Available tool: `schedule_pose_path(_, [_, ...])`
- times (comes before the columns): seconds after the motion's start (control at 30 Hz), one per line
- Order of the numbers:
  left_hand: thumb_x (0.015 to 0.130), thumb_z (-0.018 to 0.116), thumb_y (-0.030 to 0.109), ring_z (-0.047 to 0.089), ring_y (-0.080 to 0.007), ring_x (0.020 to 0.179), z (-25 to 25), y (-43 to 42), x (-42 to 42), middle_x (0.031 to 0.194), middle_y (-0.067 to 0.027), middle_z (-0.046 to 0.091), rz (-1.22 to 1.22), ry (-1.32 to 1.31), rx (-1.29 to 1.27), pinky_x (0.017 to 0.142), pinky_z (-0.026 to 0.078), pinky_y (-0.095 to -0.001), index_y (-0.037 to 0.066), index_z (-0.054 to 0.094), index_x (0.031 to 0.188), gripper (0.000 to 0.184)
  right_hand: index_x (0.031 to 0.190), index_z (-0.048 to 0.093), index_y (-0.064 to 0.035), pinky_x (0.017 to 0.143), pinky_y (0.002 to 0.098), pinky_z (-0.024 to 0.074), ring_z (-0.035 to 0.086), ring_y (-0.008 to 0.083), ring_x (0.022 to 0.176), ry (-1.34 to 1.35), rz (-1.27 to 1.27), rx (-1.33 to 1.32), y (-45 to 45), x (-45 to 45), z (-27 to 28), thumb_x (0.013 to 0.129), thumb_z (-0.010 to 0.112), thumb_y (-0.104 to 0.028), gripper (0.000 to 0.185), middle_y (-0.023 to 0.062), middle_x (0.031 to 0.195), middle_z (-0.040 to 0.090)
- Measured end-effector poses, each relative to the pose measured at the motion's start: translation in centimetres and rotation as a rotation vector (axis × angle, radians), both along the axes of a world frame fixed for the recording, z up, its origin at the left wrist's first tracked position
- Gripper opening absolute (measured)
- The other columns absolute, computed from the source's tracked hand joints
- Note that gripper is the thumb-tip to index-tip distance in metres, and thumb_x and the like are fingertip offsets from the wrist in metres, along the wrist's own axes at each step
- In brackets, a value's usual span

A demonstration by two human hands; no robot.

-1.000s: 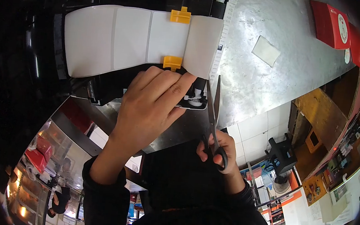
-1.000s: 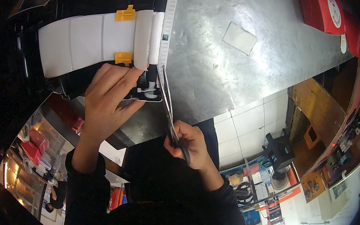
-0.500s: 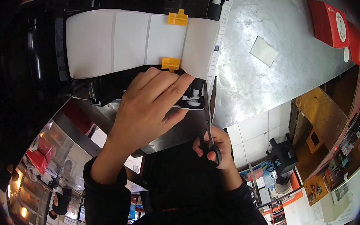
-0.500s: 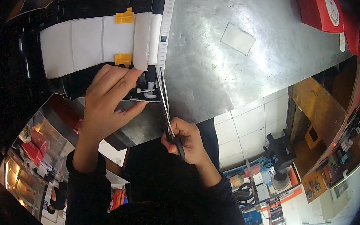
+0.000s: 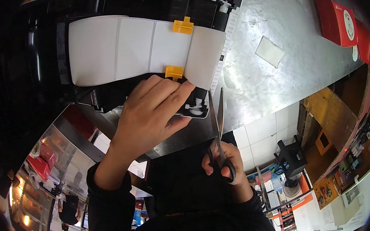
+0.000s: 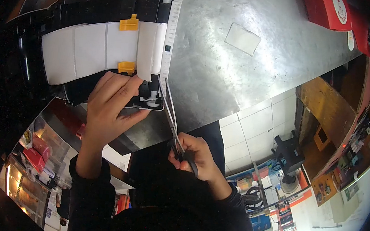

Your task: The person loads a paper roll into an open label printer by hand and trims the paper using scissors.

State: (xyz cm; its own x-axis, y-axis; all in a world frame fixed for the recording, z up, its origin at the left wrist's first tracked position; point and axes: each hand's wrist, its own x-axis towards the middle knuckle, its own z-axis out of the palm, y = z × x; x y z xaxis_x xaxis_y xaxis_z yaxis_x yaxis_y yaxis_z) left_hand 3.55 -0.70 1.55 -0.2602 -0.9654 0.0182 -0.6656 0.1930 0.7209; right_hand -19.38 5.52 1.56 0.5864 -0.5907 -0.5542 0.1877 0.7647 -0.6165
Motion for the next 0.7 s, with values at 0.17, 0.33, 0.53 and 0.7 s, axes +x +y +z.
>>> schedule_pose_path(0.17, [0.051,0.08,0.004,0.054,-0.02,0.076,0.1,-0.1,0.1,0.084,-0.0067,0.058,-0.008,0.002,0.004,0.067,0.045,-0.0299,0.0,0.062,0.107,0.059,0.082,0.051,-0.0028,0.051,0.0217,0.0363,0.049,0.0078,0.053,-0.041,-0.049,0.036,0.1,0.5,-0.3,0.075,0.064,-0.062,0.061,0.0021,0.063,0.054])
schedule_pose_path(0.33, [0.051,0.08,0.004,0.054,-0.0207,0.077,0.3,-0.1,0.0,0.086,-0.0077,0.059,-0.022,-0.017,0.007,0.067,0.045,-0.0305,0.0,0.062,0.108,0.06,0.082,0.051,-0.0033,0.05,0.0216,0.035,0.048,0.0077,0.053,-0.12,-0.05,0.107,0.1,0.5,-0.4,0.075,0.063,-0.063,0.062,0.0014,0.062,0.053])
schedule_pose_path(0.53, [0.051,0.079,0.003,0.055,-0.0215,0.077,0.2,-0.3,-0.3,0.087,-0.0084,0.059,-0.007,-0.028,-0.036,0.067,0.045,-0.031,-0.001,0.062,0.108,0.059,0.078,0.047,-0.0065,0.05,0.022,0.0337,0.047,0.0065,0.053,0.029,-0.019,-0.082,0.1,1.4,-1.9,0.075,0.061,-0.066,0.061,-0.001,0.061,0.053])
schedule_pose_path(0.7, [0.054,0.08,0.009,0.053,-0.0214,0.082,0.7,0.7,-0.1,0.089,-0.0056,0.055,-0.056,-0.058,0.062,0.074,0.044,-0.0333,0.002,0.058,0.113,0.063,0.081,0.047,-0.0061,0.05,0.0227,0.0343,0.046,0.0086,0.056,0.085,-0.218,-0.165,-4.2,2.4,-1.7,0.074,0.057,-0.07,0.065,0.0013,0.061,0.05])
